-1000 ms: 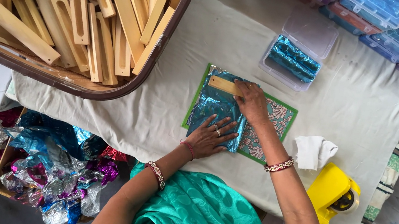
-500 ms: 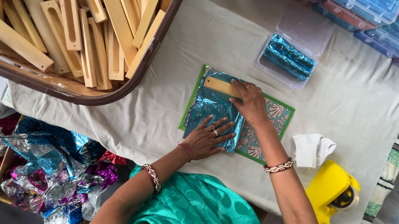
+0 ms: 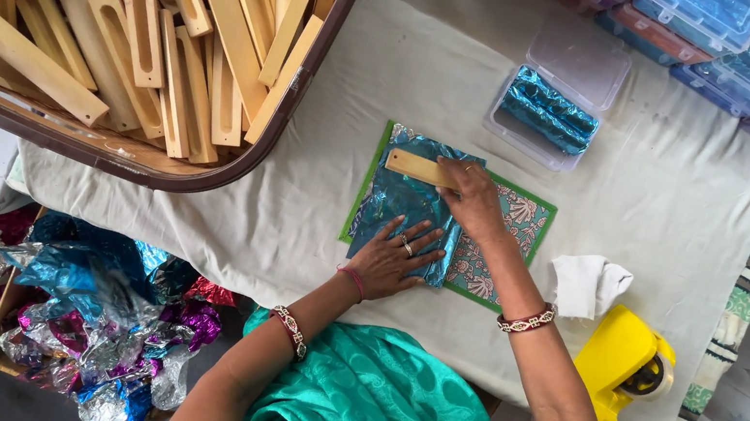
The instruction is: The person wipes wooden blocks with a white cloth, then picks up sheets of blue foil from a box and wraps the blocks in the foil, folding the foil over each block and placing the wrapped blocks in a row on the table.
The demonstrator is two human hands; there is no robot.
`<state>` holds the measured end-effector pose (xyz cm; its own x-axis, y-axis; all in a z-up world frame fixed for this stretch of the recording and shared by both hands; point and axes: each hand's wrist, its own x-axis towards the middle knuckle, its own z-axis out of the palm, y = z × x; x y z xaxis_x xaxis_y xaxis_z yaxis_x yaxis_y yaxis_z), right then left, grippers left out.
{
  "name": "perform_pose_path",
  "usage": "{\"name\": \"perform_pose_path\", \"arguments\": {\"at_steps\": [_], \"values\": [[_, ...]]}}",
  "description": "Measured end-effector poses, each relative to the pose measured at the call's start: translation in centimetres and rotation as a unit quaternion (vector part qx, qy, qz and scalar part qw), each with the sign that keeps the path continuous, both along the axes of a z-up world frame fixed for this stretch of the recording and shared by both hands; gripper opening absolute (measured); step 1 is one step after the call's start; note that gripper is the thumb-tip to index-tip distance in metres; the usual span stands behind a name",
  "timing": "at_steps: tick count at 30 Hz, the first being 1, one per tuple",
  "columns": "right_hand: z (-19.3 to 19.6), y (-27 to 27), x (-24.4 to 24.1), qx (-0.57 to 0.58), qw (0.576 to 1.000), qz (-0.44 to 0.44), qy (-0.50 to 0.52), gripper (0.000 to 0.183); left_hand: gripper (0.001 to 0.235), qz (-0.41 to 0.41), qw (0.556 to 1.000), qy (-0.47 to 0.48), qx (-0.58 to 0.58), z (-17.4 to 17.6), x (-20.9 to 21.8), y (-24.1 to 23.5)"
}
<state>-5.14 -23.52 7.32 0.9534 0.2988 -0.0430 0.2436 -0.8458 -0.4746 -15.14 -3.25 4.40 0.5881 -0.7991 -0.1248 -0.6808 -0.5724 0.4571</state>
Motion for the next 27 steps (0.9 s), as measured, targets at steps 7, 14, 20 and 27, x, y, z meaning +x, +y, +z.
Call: {"name": "perform_pose_path", "arguments": {"at_steps": [7, 14, 20, 27], "values": [[-0.9, 0.6, -0.2, 0.005, 1.000, 0.008, -0.016, 0.055, 0.063, -0.004, 1.000, -0.004, -0.003, -0.3, -0.1, 0.0], [1.1, 1.3, 0.2, -0.013, 1.000, 0.013, 0.000, 0.057, 0.062, -0.008, 1.000, -0.008, 0.011, -0.2, -0.1, 0.0], [-1.1, -3.7, 2.3, 0.150, 0.983, -0.104, -0.013, 0.038, 0.063, -0.003, 1.000, -0.009, 0.003, -0.4, -0.2, 0.0], [0.5, -6.0, 2.7, 0.153, 0.967, -0.135, 0.151, 0.070, 0.062, 0.046, 0.996, 0.035, -0.074, 0.9, 0.7, -0.2]]}}
